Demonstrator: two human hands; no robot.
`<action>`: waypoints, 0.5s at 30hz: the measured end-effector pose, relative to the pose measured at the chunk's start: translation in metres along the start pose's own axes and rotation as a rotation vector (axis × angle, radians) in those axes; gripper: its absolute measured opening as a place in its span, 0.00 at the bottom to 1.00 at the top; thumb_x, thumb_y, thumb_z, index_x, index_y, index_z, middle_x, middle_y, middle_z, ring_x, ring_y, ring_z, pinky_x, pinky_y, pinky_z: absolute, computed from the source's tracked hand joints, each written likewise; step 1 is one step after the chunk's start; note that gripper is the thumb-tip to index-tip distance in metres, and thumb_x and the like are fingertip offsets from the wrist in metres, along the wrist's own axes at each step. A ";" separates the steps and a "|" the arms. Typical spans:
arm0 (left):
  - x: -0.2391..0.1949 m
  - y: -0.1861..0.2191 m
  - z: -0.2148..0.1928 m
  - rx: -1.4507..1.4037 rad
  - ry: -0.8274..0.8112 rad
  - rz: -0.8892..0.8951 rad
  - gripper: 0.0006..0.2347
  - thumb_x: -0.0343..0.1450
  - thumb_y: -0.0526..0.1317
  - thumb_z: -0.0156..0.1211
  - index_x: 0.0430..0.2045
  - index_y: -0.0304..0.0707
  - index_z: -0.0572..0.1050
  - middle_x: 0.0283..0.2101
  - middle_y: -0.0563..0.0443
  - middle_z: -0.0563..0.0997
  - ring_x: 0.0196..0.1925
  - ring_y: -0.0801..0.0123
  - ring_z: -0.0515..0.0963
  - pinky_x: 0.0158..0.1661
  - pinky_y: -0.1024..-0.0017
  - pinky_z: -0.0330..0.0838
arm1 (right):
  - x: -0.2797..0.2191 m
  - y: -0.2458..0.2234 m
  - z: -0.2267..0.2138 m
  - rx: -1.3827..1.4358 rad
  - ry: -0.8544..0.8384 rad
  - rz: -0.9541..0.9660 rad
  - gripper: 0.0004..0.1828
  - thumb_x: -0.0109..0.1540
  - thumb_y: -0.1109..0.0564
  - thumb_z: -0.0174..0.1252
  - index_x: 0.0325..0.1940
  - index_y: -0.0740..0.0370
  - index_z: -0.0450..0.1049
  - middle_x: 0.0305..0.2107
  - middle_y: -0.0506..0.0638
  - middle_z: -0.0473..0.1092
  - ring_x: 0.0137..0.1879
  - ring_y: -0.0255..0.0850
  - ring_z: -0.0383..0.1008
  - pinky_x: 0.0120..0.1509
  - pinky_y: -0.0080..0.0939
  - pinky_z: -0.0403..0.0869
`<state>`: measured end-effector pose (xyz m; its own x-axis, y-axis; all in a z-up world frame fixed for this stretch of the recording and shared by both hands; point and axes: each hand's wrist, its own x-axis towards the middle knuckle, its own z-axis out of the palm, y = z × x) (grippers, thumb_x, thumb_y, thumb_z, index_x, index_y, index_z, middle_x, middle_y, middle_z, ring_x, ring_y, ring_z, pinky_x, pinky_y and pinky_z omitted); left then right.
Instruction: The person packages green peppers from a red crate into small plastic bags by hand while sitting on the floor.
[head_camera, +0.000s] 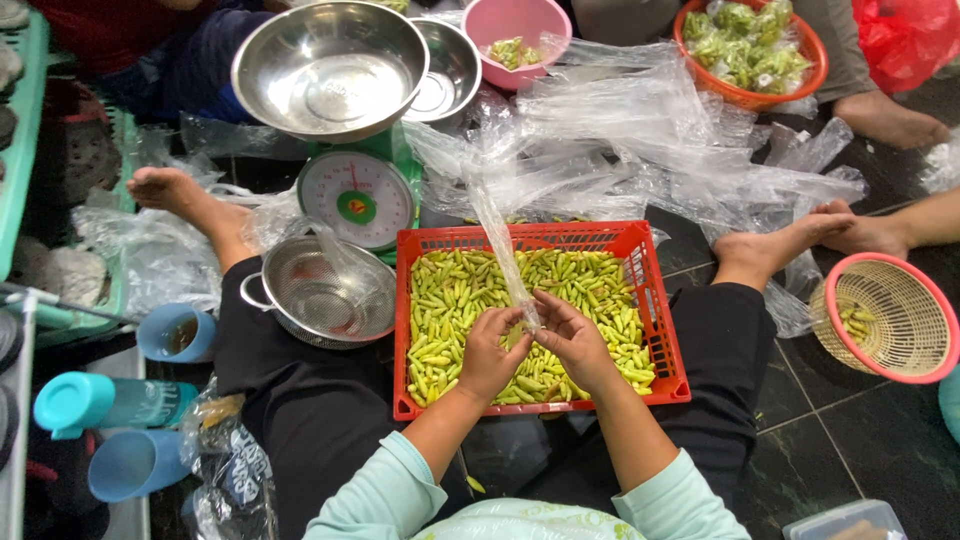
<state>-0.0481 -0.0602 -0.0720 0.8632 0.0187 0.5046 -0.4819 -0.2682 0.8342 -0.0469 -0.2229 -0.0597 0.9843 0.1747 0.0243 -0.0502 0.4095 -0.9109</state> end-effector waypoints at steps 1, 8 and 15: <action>-0.003 0.001 -0.002 0.007 0.008 -0.004 0.16 0.60 0.31 0.75 0.41 0.33 0.80 0.36 0.47 0.80 0.40 0.59 0.82 0.39 0.72 0.79 | -0.002 0.004 0.000 0.002 -0.009 0.006 0.39 0.55 0.69 0.67 0.71 0.68 0.65 0.51 0.54 0.74 0.55 0.38 0.76 0.58 0.41 0.77; -0.019 0.000 -0.012 -0.171 -0.102 -0.229 0.05 0.68 0.31 0.66 0.34 0.40 0.86 0.32 0.47 0.86 0.39 0.58 0.86 0.40 0.68 0.80 | -0.002 0.037 -0.019 -0.303 0.074 -0.037 0.31 0.50 0.71 0.74 0.57 0.69 0.76 0.36 0.51 0.76 0.44 0.35 0.76 0.50 0.37 0.78; -0.026 0.026 -0.017 -0.727 -0.110 -0.651 0.05 0.73 0.34 0.53 0.37 0.37 0.76 0.30 0.59 0.78 0.35 0.80 0.76 0.42 0.78 0.72 | 0.001 0.029 -0.015 -0.715 0.130 -0.084 0.16 0.51 0.71 0.63 0.41 0.59 0.84 0.29 0.48 0.75 0.34 0.36 0.76 0.35 0.33 0.74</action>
<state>-0.0854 -0.0514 -0.0594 0.9846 -0.1469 -0.0952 0.1494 0.4218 0.8943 -0.0450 -0.2248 -0.0923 0.9943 0.0428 0.0977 0.1058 -0.2754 -0.9555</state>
